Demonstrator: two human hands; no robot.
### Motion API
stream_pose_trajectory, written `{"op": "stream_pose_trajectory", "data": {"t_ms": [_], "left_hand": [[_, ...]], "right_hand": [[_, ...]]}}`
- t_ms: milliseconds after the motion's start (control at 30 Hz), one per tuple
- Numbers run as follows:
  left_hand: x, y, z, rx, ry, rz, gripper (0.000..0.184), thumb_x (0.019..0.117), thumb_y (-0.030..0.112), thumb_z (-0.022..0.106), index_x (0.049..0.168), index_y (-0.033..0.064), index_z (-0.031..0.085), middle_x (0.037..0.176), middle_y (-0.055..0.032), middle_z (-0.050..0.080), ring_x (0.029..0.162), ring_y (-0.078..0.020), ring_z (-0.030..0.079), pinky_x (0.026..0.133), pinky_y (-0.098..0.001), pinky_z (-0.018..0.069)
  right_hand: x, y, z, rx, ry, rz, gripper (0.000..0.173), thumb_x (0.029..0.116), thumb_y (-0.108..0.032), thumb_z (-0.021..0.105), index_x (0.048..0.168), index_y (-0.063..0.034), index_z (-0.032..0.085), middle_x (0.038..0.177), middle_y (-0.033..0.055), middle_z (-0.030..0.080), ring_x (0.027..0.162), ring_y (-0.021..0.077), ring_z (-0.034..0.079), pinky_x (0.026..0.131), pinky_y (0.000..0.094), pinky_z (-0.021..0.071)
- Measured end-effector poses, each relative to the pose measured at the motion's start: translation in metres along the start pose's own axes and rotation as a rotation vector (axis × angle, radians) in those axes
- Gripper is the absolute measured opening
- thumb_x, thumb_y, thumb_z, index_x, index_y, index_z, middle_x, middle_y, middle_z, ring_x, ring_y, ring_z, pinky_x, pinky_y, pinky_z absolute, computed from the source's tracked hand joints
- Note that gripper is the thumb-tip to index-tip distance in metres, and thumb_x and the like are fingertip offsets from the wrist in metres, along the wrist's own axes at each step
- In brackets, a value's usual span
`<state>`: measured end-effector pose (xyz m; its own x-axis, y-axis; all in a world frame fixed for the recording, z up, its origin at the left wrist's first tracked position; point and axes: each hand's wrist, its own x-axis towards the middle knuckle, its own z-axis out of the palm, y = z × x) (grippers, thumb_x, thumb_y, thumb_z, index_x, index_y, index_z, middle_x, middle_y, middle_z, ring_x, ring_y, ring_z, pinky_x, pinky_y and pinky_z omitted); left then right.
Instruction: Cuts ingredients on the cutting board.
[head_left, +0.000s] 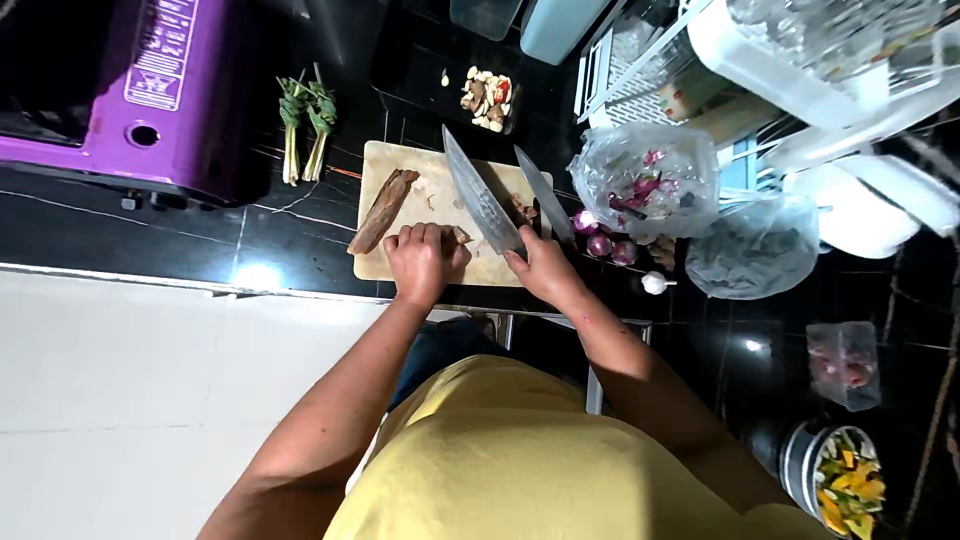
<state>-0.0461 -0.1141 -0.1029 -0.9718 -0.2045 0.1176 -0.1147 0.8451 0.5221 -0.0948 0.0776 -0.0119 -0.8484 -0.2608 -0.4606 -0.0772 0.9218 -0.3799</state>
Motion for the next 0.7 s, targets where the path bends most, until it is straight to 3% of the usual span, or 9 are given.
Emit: {"op": "stream_pose_trajectory", "data": {"t_ms": [233,400,533,633,700], "left_hand": [[-0.005,0.012,0.009,-0.127,-0.062,0.059,0.042,0.085,0.037,0.083,0.113,0.0073,0.074,0.106,-0.016,0.072,0.103,-0.0379,0.067,0.091,-0.0608,0.0473],[-0.012,0.002,0.01,-0.168,-0.006,0.093,0.027,0.0887,0.028,0.08,0.105,0.0069,0.076,0.099,-0.015,0.072,0.097,-0.0359,0.067,0.09,-0.0571,0.0481],[-0.012,0.002,0.01,-0.154,-0.011,0.106,0.025,0.089,0.027,0.079,0.102,0.0057,0.076,0.097,-0.015,0.072,0.097,-0.036,0.067,0.089,-0.0573,0.0477],[-0.015,-0.007,0.007,-0.261,0.008,0.105,0.027,0.0947,0.027,0.072,0.105,0.0025,0.074,0.102,-0.0172,0.072,0.1,-0.0372,0.067,0.091,-0.0577,0.0491],[-0.019,-0.014,0.002,-0.367,0.06,0.082,0.023,0.0988,0.023,0.066,0.104,0.0013,0.073,0.101,-0.0174,0.071,0.101,-0.0358,0.066,0.093,-0.0533,0.0511]], "right_hand": [[-0.022,-0.015,0.009,0.048,0.2,-0.111,0.03,0.1036,-0.027,0.062,0.122,-0.0031,0.057,0.07,0.0119,0.063,0.062,0.0278,0.066,0.06,0.0458,0.0556],[-0.013,-0.015,0.027,0.014,0.118,-0.088,0.031,0.1045,-0.027,0.06,0.125,-0.0041,0.056,0.074,0.0136,0.066,0.069,0.0313,0.069,0.064,0.0489,0.0567],[-0.022,-0.026,0.01,0.007,0.084,-0.081,0.03,0.1052,-0.029,0.059,0.124,-0.0052,0.056,0.073,0.0122,0.064,0.066,0.0293,0.067,0.062,0.0478,0.0558],[-0.045,-0.042,-0.005,0.072,0.345,-0.29,0.025,0.1018,-0.024,0.062,0.114,-0.0023,0.06,0.065,0.0062,0.059,0.055,0.0204,0.061,0.051,0.0386,0.0524],[-0.049,-0.049,-0.003,0.058,0.503,-0.382,0.021,0.0992,-0.022,0.063,0.104,-0.0021,0.058,0.068,0.0052,0.058,0.055,0.0174,0.06,0.049,0.0338,0.0513]]}}
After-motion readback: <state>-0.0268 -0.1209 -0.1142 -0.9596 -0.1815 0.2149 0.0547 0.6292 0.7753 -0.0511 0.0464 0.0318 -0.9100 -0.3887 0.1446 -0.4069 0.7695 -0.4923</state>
